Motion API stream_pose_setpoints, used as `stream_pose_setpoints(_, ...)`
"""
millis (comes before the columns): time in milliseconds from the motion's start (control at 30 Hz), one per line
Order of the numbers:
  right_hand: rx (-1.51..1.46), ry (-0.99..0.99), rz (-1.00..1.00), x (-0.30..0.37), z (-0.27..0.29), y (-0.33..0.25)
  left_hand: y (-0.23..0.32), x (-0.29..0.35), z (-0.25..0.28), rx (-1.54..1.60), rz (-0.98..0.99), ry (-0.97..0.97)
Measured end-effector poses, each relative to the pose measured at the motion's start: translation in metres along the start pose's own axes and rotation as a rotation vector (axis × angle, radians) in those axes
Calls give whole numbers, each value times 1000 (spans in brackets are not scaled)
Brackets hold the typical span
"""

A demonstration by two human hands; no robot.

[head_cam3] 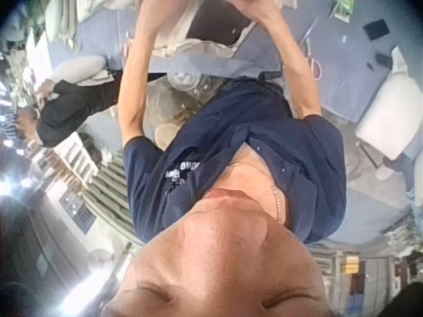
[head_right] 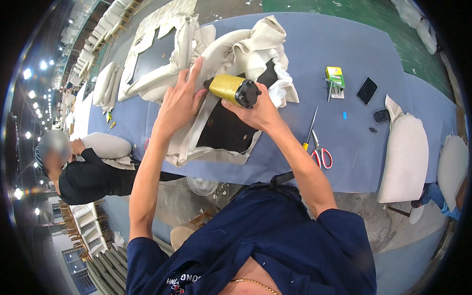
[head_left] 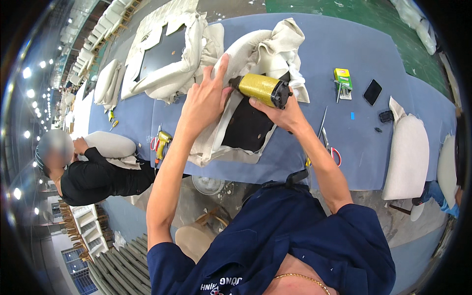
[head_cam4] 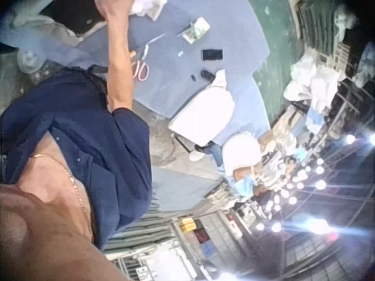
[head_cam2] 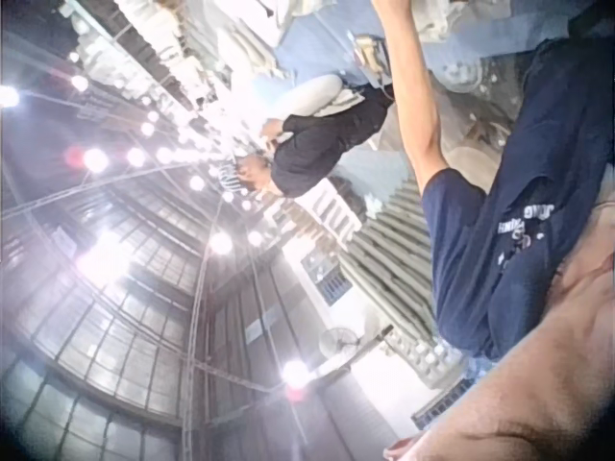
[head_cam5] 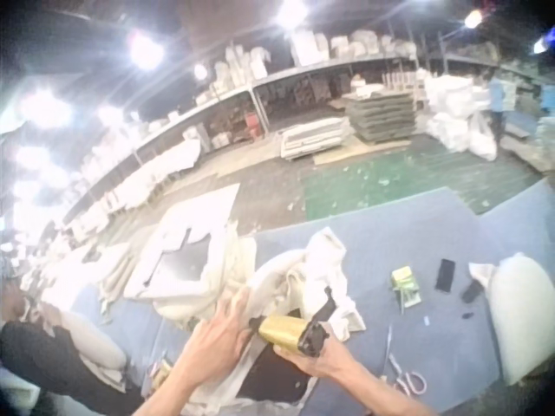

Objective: The person covers a foam cushion with fabric, using a staple gun to secure the material to the back. They trim excess fabric with scissors and use a screwdriver to tuck the fabric into the cushion's crevices. The person repeatedly adjusts and smooths the fabric to ensure a tight fit.

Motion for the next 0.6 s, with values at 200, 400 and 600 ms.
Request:
stream_pose_setpoints(200, 100, -20, 58, 14, -9, 3, 11, 5, 3, -40, -126, 65)
stream_pose_setpoints(400, 281, 51, 218, 31, -8, -2, 14, 10, -2, 9, -61, -64)
stream_pose_setpoints(600, 45, 26, 71, 49, -1, 2, 28, 13, 2, 166, -136, -82)
Point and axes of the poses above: each hand's wrist, its own x-axis away from the middle knuckle, its own z-axis out of the back of the hand, y = z × x, the point moved 10 cm from there along -x, towards the middle knuckle, and after that the axes turned 10 degrees about -z, right-handed, at the moved point
